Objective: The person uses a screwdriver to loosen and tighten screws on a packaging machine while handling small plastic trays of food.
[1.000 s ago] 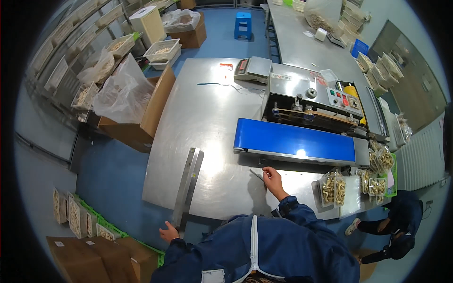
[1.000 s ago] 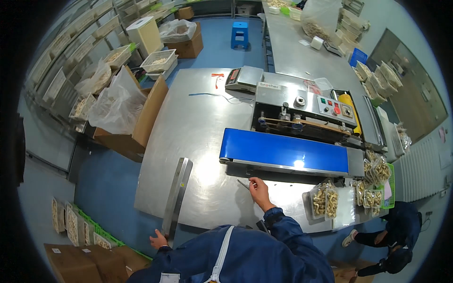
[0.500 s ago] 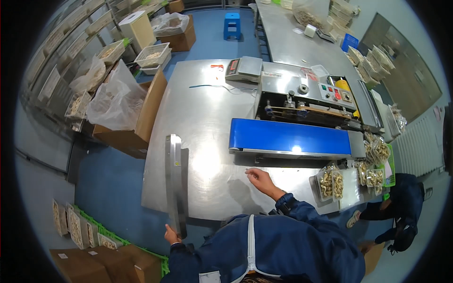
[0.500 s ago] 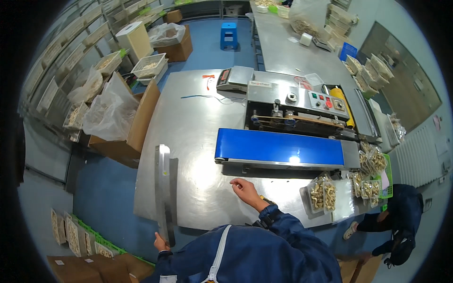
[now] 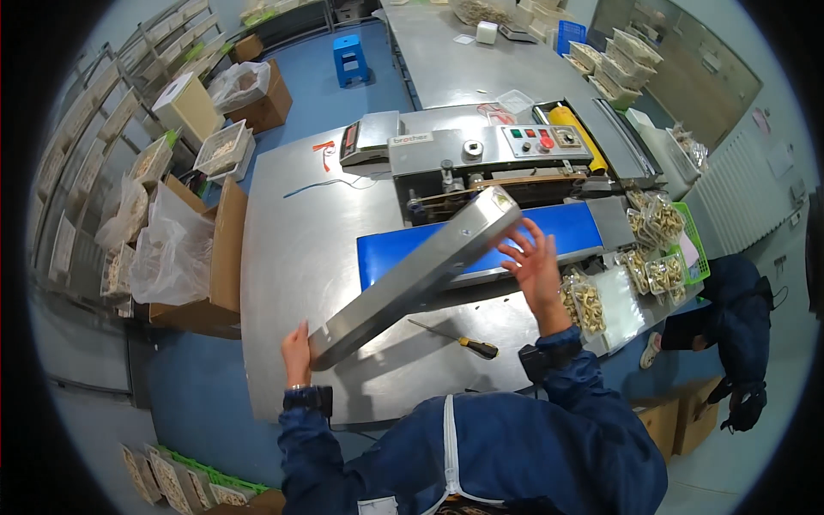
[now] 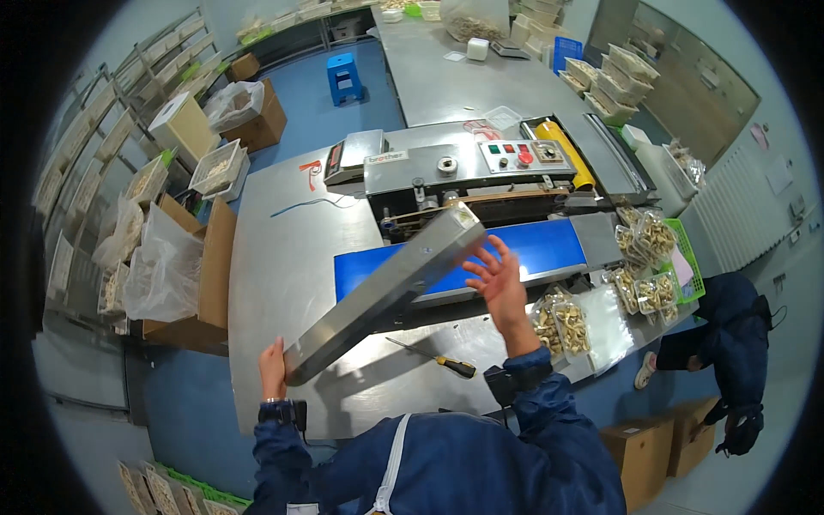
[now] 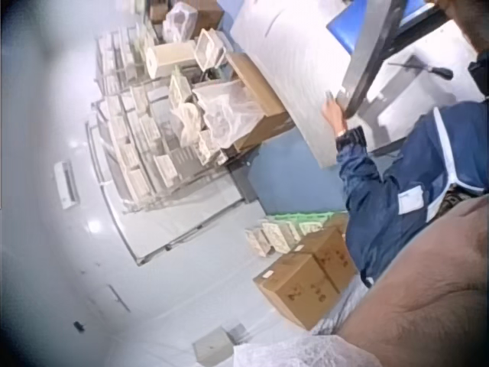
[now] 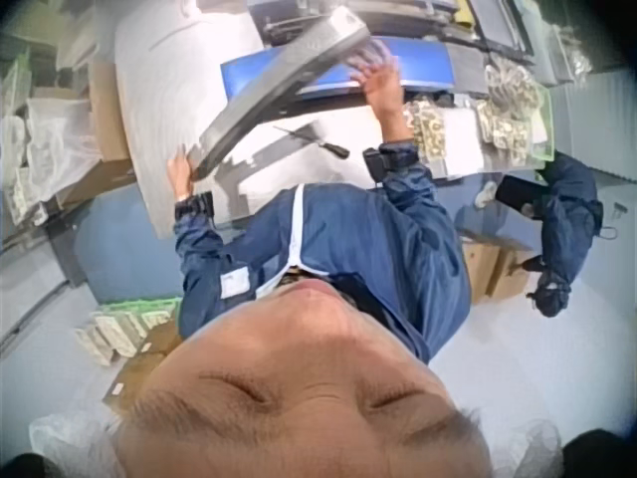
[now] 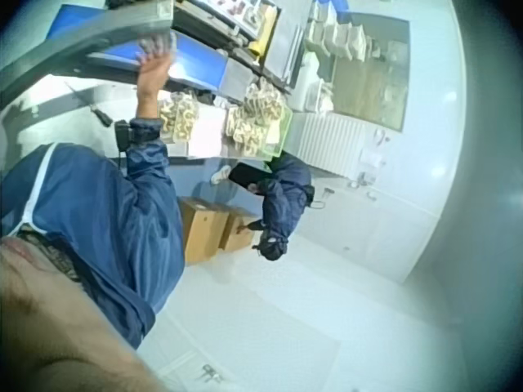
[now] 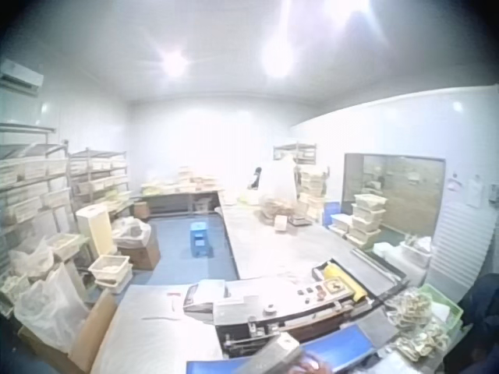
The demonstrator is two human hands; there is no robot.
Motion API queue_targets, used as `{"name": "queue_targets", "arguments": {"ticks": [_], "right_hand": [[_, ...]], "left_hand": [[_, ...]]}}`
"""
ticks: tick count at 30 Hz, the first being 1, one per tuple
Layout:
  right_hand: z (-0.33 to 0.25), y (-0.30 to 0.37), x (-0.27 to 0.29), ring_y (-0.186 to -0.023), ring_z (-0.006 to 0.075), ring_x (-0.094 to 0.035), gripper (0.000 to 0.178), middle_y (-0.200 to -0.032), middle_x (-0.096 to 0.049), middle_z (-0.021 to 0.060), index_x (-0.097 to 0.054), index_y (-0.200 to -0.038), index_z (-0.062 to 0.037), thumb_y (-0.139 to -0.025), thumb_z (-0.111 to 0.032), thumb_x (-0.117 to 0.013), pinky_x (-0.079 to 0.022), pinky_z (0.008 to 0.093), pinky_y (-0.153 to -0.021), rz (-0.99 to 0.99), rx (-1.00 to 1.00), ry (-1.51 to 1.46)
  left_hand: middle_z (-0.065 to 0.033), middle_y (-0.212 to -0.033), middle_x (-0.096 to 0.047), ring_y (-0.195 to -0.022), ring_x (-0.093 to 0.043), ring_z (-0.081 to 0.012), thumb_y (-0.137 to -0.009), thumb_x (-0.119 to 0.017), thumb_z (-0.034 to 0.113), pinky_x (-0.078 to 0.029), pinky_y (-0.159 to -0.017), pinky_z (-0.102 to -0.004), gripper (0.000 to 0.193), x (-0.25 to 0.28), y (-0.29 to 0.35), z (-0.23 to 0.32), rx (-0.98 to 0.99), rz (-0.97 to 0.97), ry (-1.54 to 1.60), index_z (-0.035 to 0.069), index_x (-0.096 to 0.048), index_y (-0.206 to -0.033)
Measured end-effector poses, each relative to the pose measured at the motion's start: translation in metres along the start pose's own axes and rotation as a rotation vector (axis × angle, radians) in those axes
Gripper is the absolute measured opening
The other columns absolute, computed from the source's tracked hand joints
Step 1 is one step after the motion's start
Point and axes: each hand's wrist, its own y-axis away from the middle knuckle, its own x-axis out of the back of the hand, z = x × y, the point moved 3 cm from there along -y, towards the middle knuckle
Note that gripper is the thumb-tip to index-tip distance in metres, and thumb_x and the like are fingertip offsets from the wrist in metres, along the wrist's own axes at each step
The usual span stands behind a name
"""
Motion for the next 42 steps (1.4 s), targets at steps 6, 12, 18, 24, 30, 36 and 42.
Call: {"name": "queue_targets", "arguments": {"ticks": [6, 12, 18, 24, 30, 36, 42], "right_hand": [[-0.060, -0.015, 0.112, -0.074, 0.0064, -0.054, 0.031, -0.092, -0.059, -0.0010, -0.055, -0.119, -0.0056, -0.097, -0.027, -0.053, -0.040, 0.0176, -0.055, 0.384, 0.086, 0.477], [-0.107, -0.078, 0.200, -0.057, 0.0054, -0.049, 0.019, -0.071, -0.055, -0.0020, -0.057, -0.102, -0.0043, -0.094, -0.022, -0.058, -0.037, 0.0190, -0.049, 0.541, 0.205, 0.448], [-0.129, -0.165, 0.263, -0.056, 0.0061, -0.050, 0.023, -0.069, -0.056, -0.0010, -0.061, -0.102, -0.0019, -0.093, -0.023, -0.060, -0.037, 0.0202, -0.046, 0.476, 0.286, 0.617], [-0.127, -0.209, 0.278, -0.062, 0.0069, -0.054, 0.027, -0.077, -0.061, 0.0017, -0.063, -0.104, 0.0011, -0.092, -0.023, -0.061, -0.042, 0.0216, -0.052, 0.512, 0.321, 0.781], [-0.128, -0.223, 0.294, -0.077, 0.0109, -0.060, 0.038, -0.088, -0.067, 0.0058, -0.064, -0.112, 0.0046, -0.090, -0.026, -0.065, -0.048, 0.0255, -0.071, 0.558, 0.390, 0.991], [-0.130, -0.222, 0.293, -0.075, 0.0072, -0.053, 0.036, -0.088, -0.062, 0.0013, -0.064, -0.112, 0.0023, -0.089, -0.026, -0.066, -0.044, 0.0223, -0.067, 0.513, 0.308, 1.105], [-0.126, -0.221, 0.307, -0.071, 0.0050, -0.048, 0.035, -0.080, -0.054, -0.0030, -0.060, -0.112, 0.0036, -0.089, -0.023, -0.067, -0.041, 0.0196, -0.065, 0.396, 0.322, 0.917]], "left_hand": [[0.0025, -0.061, -0.049, -0.058, -0.042, -0.0073, -0.090, -0.065, 0.030, -0.038, -0.052, -0.0281, 0.038, -0.106, -0.043, 0.129, -0.246, -0.219, -0.213, 0.002, -0.057, -0.066], [-0.0138, -0.124, -0.053, -0.112, -0.053, -0.0199, -0.088, -0.063, 0.013, -0.044, -0.092, -0.0300, 0.051, -0.189, -0.052, 0.210, -0.104, -0.496, 0.357, 0.002, -0.040, -0.132], [-0.0183, -0.137, -0.043, -0.124, -0.045, -0.0246, -0.084, -0.060, 0.000, -0.039, -0.103, -0.0340, 0.059, -0.267, -0.078, 0.204, -0.274, -0.458, 0.403, 0.000, -0.034, -0.138], [-0.0209, -0.143, -0.039, -0.134, -0.038, -0.0268, -0.084, -0.059, 0.000, -0.034, -0.108, -0.0346, 0.059, -0.293, -0.080, 0.210, -0.274, -0.332, 0.356, -0.006, -0.036, -0.137], [-0.0195, -0.136, -0.047, -0.127, -0.046, -0.0248, -0.085, -0.061, 0.002, -0.037, -0.105, -0.0331, 0.053, -0.301, -0.089, 0.208, -0.254, -0.273, 0.310, -0.007, -0.042, -0.134], [-0.0127, -0.120, -0.051, -0.099, -0.059, -0.0158, -0.084, -0.063, 0.005, -0.049, -0.086, -0.0277, 0.053, -0.302, -0.087, 0.207, -0.309, -0.108, 0.154, -0.003, -0.044, -0.132], [-0.0101, -0.114, -0.052, -0.091, -0.060, -0.0124, -0.084, -0.064, 0.007, -0.050, -0.078, -0.0259, 0.049, -0.302, -0.094, 0.201, -0.367, -0.056, 0.035, -0.002, -0.046, -0.129]]}}
